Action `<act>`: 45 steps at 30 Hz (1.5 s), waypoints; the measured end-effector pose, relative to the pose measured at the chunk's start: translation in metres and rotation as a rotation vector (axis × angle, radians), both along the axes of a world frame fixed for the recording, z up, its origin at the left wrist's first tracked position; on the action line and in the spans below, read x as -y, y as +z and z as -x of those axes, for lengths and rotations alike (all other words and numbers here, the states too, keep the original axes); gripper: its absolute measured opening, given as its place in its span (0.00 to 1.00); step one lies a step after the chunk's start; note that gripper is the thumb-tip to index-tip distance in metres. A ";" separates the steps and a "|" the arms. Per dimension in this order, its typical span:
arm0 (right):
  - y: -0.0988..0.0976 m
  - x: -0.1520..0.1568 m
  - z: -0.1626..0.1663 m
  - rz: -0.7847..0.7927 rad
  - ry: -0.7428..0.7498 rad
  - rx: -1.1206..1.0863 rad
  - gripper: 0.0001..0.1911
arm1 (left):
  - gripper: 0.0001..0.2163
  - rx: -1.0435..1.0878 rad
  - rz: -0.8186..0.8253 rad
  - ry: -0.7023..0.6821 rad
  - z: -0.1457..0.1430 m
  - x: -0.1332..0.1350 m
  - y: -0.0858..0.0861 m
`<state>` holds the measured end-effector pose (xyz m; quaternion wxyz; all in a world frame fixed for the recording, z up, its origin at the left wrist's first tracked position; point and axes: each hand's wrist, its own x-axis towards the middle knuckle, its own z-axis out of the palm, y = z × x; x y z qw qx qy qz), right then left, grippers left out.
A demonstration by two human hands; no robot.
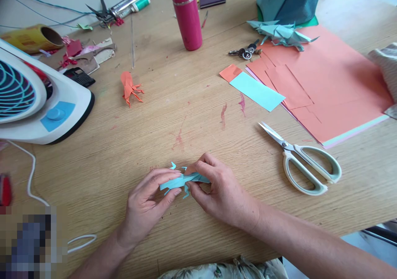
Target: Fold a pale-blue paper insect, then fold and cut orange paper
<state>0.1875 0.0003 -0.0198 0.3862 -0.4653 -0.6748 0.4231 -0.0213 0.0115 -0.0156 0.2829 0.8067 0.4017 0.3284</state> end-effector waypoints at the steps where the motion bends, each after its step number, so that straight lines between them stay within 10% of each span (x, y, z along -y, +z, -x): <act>1: 0.000 0.000 0.000 -0.002 -0.001 -0.002 0.09 | 0.14 -0.018 -0.024 -0.003 0.000 0.001 0.000; 45: -0.006 -0.001 0.001 -0.128 0.068 0.028 0.10 | 0.15 0.020 0.135 0.028 -0.003 0.002 -0.002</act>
